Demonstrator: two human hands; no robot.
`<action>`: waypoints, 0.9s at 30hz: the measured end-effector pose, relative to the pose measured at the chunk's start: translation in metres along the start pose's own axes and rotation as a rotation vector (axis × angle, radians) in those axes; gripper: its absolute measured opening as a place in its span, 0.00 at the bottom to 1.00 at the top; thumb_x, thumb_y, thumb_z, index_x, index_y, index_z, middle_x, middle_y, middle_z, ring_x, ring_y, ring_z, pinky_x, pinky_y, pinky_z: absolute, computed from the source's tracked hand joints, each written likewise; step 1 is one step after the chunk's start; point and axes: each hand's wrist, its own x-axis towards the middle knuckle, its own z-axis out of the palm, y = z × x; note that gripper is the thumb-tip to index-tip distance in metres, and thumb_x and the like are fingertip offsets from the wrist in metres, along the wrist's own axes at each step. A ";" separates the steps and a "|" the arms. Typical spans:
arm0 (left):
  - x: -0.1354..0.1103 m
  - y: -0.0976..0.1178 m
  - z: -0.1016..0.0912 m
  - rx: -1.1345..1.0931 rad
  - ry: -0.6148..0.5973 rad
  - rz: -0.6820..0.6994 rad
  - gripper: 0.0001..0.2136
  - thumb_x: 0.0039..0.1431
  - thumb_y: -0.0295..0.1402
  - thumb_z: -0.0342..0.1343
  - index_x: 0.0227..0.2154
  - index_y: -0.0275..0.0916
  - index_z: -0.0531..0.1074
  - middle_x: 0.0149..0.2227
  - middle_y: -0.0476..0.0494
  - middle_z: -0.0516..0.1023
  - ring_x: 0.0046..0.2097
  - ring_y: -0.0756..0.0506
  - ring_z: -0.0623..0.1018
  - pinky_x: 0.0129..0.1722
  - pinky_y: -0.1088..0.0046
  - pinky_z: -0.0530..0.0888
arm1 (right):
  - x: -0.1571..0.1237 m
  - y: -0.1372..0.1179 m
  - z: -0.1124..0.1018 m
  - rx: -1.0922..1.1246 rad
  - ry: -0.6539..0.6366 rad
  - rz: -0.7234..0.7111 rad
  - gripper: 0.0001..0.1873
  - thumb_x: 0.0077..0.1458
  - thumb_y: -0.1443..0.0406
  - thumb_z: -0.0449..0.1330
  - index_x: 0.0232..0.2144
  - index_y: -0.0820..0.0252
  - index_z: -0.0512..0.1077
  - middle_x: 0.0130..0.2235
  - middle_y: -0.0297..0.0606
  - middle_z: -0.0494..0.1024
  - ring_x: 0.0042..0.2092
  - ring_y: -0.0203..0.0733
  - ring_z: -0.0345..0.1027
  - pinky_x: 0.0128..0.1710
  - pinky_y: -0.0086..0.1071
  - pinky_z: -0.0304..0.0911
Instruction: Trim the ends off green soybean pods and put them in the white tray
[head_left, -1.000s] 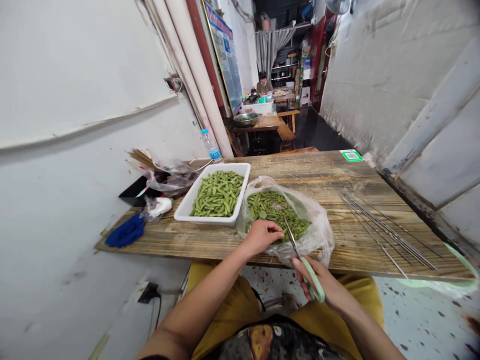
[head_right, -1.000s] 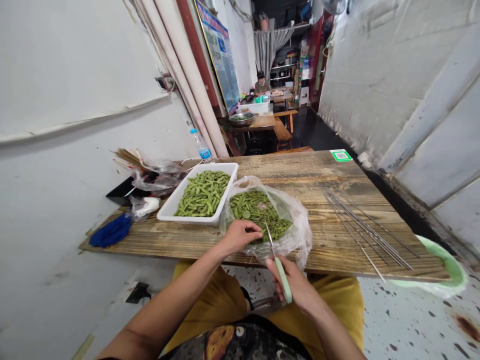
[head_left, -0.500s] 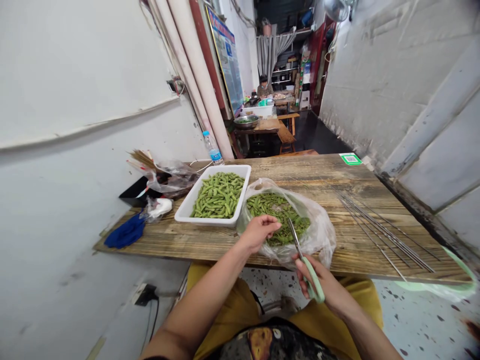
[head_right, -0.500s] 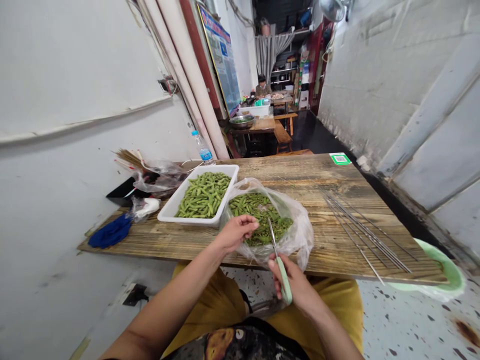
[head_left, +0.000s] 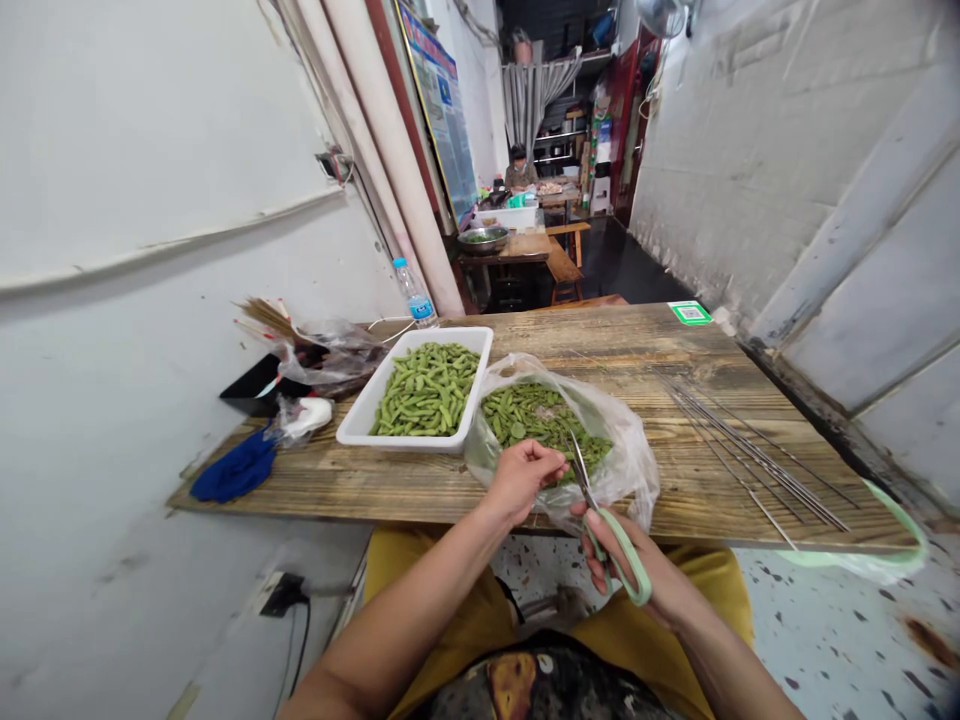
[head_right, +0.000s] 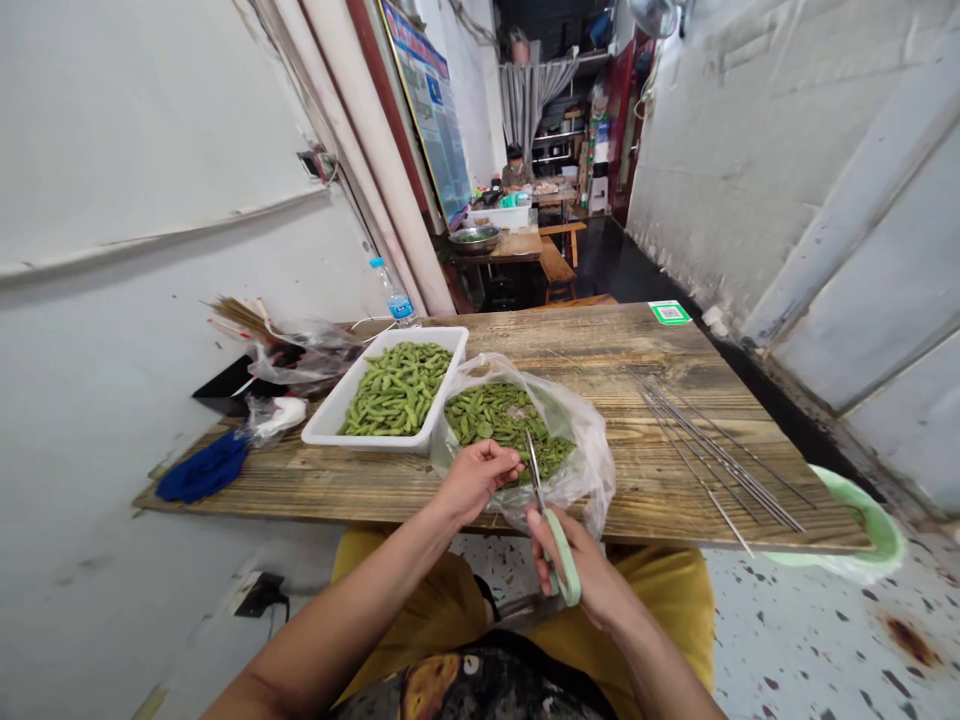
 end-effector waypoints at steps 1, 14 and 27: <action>0.000 -0.001 0.000 0.010 0.003 0.011 0.15 0.36 0.30 0.68 0.18 0.33 0.64 0.24 0.46 0.75 0.26 0.53 0.74 0.29 0.77 0.69 | 0.000 0.001 0.000 0.003 -0.003 -0.002 0.21 0.51 0.47 0.58 0.38 0.57 0.68 0.24 0.26 0.64 0.21 0.30 0.58 0.19 0.25 0.59; 0.010 0.017 -0.011 -0.045 0.074 0.083 0.14 0.37 0.25 0.60 0.17 0.36 0.56 0.28 0.46 0.76 0.30 0.51 0.76 0.30 0.76 0.69 | 0.007 0.005 -0.004 0.063 0.033 0.001 0.20 0.50 0.48 0.60 0.33 0.58 0.65 0.22 0.25 0.62 0.17 0.27 0.54 0.13 0.22 0.56; 0.080 0.035 -0.020 1.685 -0.062 0.282 0.11 0.49 0.27 0.51 0.31 0.36 0.78 0.34 0.40 0.78 0.37 0.45 0.76 0.39 0.72 0.70 | 0.002 0.012 -0.009 0.043 0.015 0.057 0.21 0.52 0.47 0.57 0.34 0.58 0.65 0.26 0.28 0.64 0.22 0.29 0.58 0.20 0.25 0.58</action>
